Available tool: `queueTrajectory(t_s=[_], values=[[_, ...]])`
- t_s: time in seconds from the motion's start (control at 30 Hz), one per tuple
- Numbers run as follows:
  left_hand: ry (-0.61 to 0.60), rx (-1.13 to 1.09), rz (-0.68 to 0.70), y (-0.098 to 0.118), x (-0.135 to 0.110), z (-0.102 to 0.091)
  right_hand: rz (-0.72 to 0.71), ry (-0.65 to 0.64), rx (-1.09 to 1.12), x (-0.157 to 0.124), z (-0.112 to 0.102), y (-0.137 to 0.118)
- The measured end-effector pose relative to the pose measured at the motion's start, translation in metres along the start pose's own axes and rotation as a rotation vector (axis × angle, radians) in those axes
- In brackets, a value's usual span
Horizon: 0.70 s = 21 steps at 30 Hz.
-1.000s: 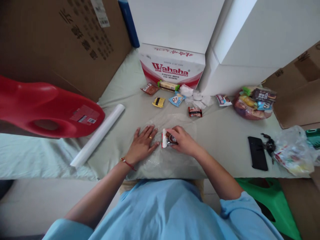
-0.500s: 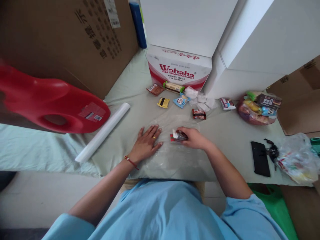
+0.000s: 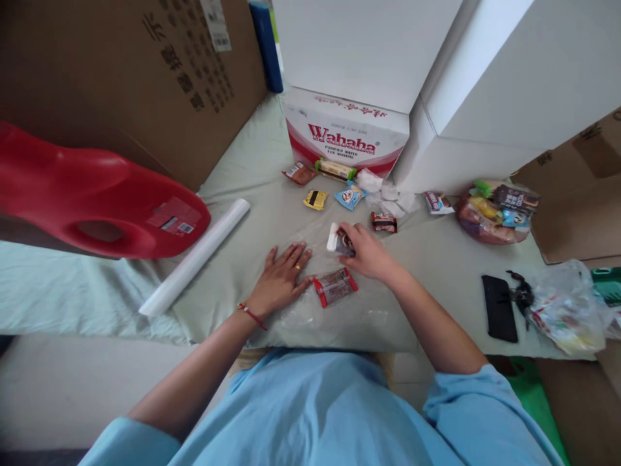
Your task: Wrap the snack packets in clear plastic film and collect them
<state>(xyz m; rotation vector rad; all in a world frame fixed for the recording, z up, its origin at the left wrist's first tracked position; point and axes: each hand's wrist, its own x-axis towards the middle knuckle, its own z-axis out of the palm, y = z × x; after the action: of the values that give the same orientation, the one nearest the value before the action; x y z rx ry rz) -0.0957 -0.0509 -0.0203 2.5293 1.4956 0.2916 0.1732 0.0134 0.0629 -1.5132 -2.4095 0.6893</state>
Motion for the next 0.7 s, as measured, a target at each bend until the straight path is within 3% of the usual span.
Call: queueTrajectory(t_s=[0.13, 0.27, 0.53, 0.7], values=[[-0.01, -0.002, -0.005, 0.0, 0.0, -0.001, -0.266, -0.186, -0.031, -0.037, 0.027, -0.005], [-0.009, 0.002, -0.003, 0.0, 0.0, 0.0, -0.356, -0.304, -0.185, -0.045, 0.04, -0.005], [0.009, -0.005, -0.012, 0.001, 0.0, 0.002, -0.26, -0.341, -0.242, -0.048, 0.025, -0.003], [0.006, 0.0, -0.003, 0.0, 0.0, 0.002, -0.168, -0.181, -0.061, -0.044, 0.002, 0.004]])
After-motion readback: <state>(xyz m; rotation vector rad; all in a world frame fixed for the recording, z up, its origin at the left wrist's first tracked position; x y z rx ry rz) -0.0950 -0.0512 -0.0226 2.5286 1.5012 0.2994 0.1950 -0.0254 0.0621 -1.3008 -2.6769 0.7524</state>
